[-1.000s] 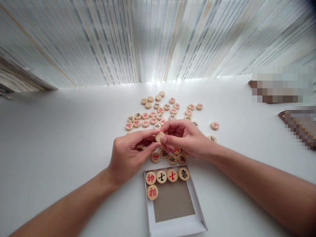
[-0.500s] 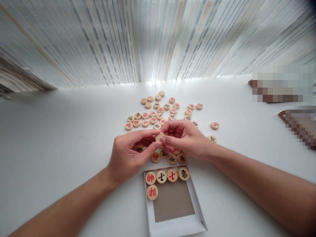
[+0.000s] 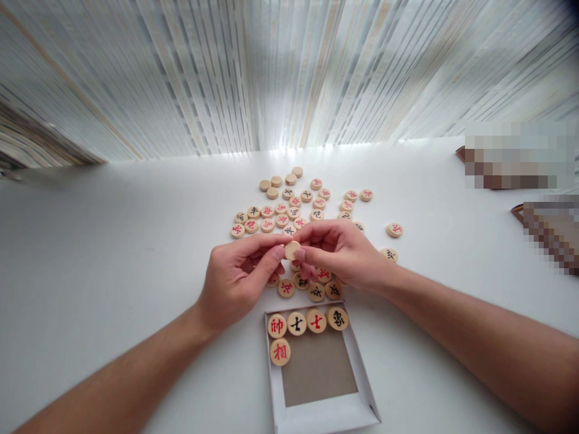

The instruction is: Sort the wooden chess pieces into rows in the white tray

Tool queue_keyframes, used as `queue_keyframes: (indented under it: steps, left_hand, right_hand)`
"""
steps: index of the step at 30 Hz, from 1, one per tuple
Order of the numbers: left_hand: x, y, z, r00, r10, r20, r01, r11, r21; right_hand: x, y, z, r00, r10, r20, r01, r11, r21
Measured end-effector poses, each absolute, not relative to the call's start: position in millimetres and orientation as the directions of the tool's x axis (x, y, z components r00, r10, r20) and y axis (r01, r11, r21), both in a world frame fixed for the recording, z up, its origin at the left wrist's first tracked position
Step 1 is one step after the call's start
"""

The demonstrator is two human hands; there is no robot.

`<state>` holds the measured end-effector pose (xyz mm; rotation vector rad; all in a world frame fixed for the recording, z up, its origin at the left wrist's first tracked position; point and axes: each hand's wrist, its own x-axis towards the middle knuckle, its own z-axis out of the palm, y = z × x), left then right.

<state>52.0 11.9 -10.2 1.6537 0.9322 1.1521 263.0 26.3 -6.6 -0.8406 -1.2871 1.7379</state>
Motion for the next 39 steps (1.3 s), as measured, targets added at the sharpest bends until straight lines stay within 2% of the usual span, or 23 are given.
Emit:
queue_keyframes:
  steps: [5, 13, 21, 25, 30, 35, 39]
  left_hand:
    - [54.1, 12.7, -10.3, 0.294, 0.906, 0.305, 0.062, -0.336, 0.94]
    - [51.5, 13.0, -13.7, 0.264, 0.937, 0.231, 0.043, -0.251, 0.967]
    - [53.2, 14.0, -13.2, 0.235, 0.954, 0.188, 0.047, -0.205, 0.978]
    - [52.5, 14.3, -11.7, 0.262, 0.944, 0.201, 0.022, -0.214, 0.977]
    - [53.1, 15.5, -9.1, 0.306, 0.921, 0.24, 0.044, -0.265, 0.963]
    - [51.0, 16.5, -8.3, 0.331, 0.906, 0.264, 0.127, -0.32, 0.939]
    - [49.8, 15.4, -11.7, 0.338, 0.916, 0.217, 0.063, -0.252, 0.966]
  right_hand:
    - [261.3, 26.6, -6.5, -0.436, 0.899, -0.032, -0.242, -0.151, -0.959]
    - [260.7, 24.9, -5.4, -0.437, 0.899, -0.033, -0.26, -0.161, -0.952]
    - [259.0, 23.1, -8.4, -0.399, 0.917, 0.025, -0.268, -0.09, -0.959]
    - [258.4, 20.1, -11.7, -0.359, 0.928, 0.101, -0.194, 0.032, -0.981]
    - [256.5, 13.9, -16.0, -0.323, 0.9, 0.292, -0.046, 0.293, -0.955]
    - [256.4, 12.5, -16.8, -0.32, 0.884, 0.342, 0.06, 0.379, -0.923]
    - [257.1, 13.0, -18.2, -0.305, 0.859, 0.411, 0.147, 0.469, -0.871]
